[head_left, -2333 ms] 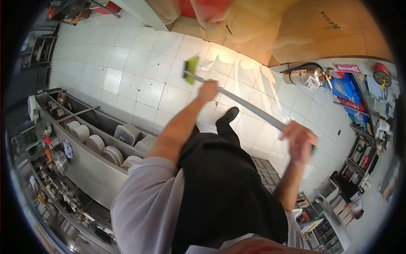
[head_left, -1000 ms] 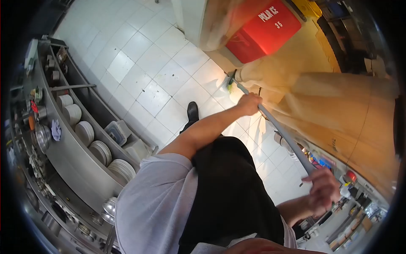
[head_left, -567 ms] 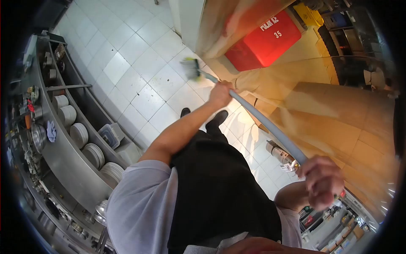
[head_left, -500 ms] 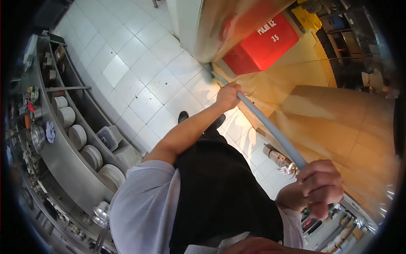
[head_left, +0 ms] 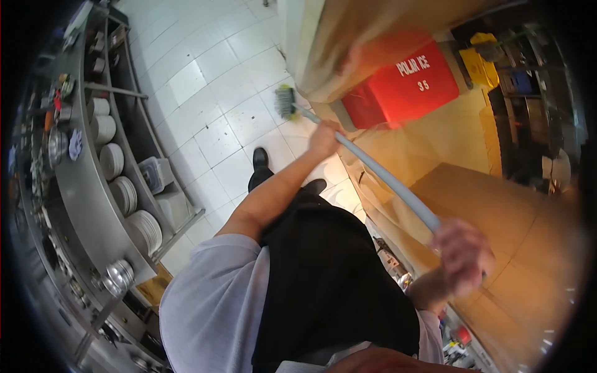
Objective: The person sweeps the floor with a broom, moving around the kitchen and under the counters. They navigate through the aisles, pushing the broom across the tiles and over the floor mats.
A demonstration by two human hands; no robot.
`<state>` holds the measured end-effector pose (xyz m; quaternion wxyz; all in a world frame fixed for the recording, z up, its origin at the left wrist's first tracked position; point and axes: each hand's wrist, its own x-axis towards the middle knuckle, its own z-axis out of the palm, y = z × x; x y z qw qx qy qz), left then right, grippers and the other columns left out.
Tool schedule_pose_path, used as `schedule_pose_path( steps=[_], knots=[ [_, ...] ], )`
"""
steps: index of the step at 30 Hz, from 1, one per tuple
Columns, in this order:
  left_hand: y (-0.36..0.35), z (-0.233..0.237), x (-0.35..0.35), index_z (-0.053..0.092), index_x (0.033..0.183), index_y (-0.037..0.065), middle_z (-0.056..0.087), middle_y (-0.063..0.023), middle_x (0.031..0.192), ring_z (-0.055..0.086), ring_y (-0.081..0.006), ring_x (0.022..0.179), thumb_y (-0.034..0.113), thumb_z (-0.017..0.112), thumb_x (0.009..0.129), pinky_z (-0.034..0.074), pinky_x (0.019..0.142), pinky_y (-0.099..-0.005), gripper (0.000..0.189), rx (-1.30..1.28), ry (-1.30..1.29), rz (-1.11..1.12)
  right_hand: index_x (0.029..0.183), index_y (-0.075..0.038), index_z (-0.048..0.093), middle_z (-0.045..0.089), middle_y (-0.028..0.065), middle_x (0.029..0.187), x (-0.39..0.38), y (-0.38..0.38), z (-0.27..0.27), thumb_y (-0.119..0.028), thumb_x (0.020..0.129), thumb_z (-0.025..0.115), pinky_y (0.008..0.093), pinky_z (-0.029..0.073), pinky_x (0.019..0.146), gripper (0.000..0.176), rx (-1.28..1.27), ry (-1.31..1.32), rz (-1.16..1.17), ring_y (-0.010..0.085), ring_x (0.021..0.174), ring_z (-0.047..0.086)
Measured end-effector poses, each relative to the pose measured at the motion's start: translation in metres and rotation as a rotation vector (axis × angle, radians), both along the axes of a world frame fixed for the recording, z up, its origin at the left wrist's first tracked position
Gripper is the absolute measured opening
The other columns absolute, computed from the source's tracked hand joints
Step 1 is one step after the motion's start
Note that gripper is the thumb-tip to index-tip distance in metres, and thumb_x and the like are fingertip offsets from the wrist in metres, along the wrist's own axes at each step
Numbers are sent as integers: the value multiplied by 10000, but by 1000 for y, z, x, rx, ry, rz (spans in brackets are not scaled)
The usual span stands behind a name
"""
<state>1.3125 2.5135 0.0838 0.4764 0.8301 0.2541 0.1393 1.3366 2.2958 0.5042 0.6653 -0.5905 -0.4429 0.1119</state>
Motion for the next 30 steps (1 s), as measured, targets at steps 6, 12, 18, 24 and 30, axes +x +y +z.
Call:
schedule_pose_path(
  steps=[6,12,18,24,30],
  knots=[
    [0,83,7,705,889,85,706,-156,1008,682,-388,994,299,716,887,546,845,-496,215,103,121,-838,675,-33,595,614,87,631,32,21,56,-268,1004,676,361,578,534,412,-12,-181,627,266,610,663],
    [183,-62,-26,700,900,90,706,-165,1024,682,-403,989,367,740,898,545,830,-505,280,108,234,-248,665,22,565,555,101,628,-7,178,-47,-86,871,657,438,542,634,251,-177,-12,356,317,631,644],
    [277,-48,-22,733,845,109,697,-160,1022,661,-371,1035,229,784,853,552,874,-501,130,75,34,114,639,7,535,530,87,595,-17,258,-37,-79,861,633,433,540,587,258,-226,-40,210,298,580,614],
    [253,60,-4,722,809,82,700,-166,895,681,-402,911,180,774,783,548,808,-508,114,63,-114,-306,639,-110,430,486,3,542,15,276,59,-406,1058,601,337,459,375,541,-122,-164,341,196,475,574],
    [386,-15,2,735,896,111,717,-135,1030,693,-370,1007,358,733,904,566,823,-493,247,52,173,-86,666,-2,520,557,91,645,-2,389,-37,-36,895,556,402,514,582,234,-195,-25,165,301,625,627]
  ],
)
